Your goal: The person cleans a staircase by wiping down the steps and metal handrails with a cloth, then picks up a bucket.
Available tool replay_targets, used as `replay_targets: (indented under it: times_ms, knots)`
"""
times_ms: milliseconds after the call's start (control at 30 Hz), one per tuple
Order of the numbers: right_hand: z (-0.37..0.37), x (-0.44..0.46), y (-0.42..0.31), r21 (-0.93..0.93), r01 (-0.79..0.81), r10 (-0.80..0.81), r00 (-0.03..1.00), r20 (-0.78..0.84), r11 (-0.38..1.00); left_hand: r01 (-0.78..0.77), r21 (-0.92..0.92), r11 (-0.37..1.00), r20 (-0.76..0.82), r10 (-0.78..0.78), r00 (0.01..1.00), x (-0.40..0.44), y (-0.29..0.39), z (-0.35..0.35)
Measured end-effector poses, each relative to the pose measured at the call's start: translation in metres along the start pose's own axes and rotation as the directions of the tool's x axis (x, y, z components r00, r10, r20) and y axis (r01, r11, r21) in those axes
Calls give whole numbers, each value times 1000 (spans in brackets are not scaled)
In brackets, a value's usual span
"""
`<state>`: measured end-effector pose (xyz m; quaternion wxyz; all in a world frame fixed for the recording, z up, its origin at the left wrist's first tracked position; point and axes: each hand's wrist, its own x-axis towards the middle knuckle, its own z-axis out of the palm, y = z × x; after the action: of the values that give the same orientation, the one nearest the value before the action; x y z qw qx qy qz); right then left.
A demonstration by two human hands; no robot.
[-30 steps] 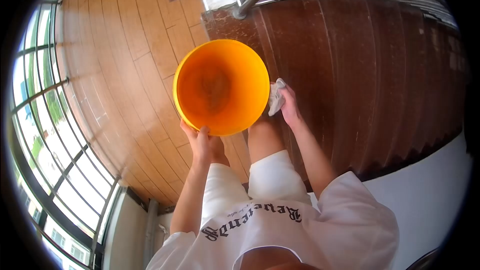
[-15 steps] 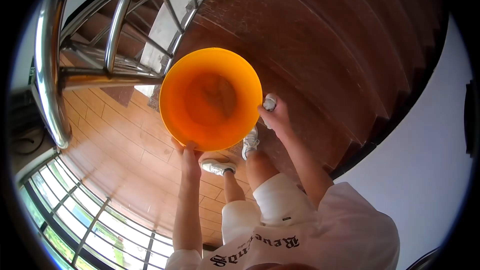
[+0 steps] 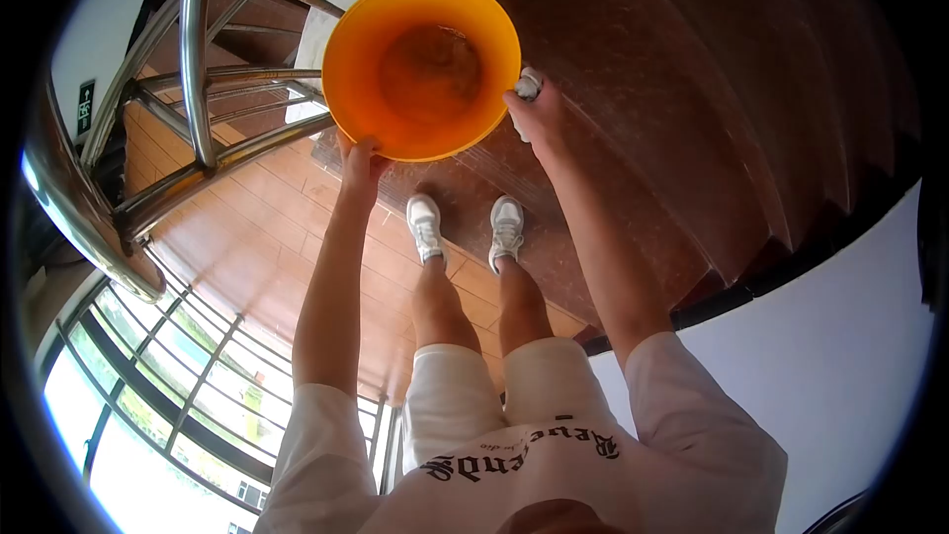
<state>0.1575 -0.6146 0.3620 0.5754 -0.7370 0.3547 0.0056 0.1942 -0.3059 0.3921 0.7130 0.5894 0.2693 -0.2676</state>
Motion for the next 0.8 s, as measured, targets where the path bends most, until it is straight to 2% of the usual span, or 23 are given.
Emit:
replay_targets:
  times_ms: [100, 133, 200, 233, 300, 367, 400, 433, 467, 533, 567, 600, 667, 733, 800]
  knots:
    - [20, 16, 27, -65, 40, -42, 998, -38, 997, 52, -44, 998, 12, -52, 999, 16, -11, -15]
    - [22, 16, 16, -86, 54, -58, 997, -52, 995, 50, -74, 996, 30, -48, 998, 19, -12, -16]
    - [13, 2, -15, -280, 136, -179, 975, -132, 950, 69, -94, 993, 46, -65, 997, 22, -19, -23]
    - [13, -7, -37, -283, 124, -167, 977, -135, 951, 53, -107, 993, 24, -51, 998, 25, -24, -24]
    - [26, -20, -86, -307, 395, -476, 840, -262, 866, 65, -105, 992, -16, -67, 998, 26, -25, -22]
    - [74, -26, -120, -138, 373, -386, 919, -81, 917, 80, -55, 995, -65, -84, 994, 30, -36, -32]
    - [107, -10, -107, -186, 409, -412, 911, 24, 893, 108, -24, 994, -107, -110, 988, 36, -40, -34]
    - [136, 7, -99, -154, 303, -287, 951, 118, 940, 140, 9, 990, -151, -137, 979, 38, -45, -36]
    - [170, 34, -77, -129, 21, 16, 958, 286, 991, 108, -32, 994, -124, -111, 986, 35, -47, -37]
    - [247, 74, 2, 78, -104, 93, 986, 136, 992, 157, -4, 988, -194, -155, 969, 32, -37, -26]
    - [277, 102, 54, 85, -113, 101, 986, 136, 990, 193, 13, 981, -222, -185, 957, 31, -40, -31]
    - [305, 138, 108, -225, -25, 43, 996, 72, 974, 236, 20, 972, -220, -226, 949, 33, -46, -38]
    - [328, 167, 149, -511, 21, -21, 1000, 6, 859, 206, 5, 979, -255, -198, 946, 24, -34, -27]
    - [329, 182, 164, -675, 117, -52, 992, 115, 729, 223, 30, 974, -243, -209, 947, 26, -30, -30]
    - [315, 184, 160, -790, 235, -39, 965, 259, 566, -8, 311, 950, -155, 59, 986, 14, -18, -28]
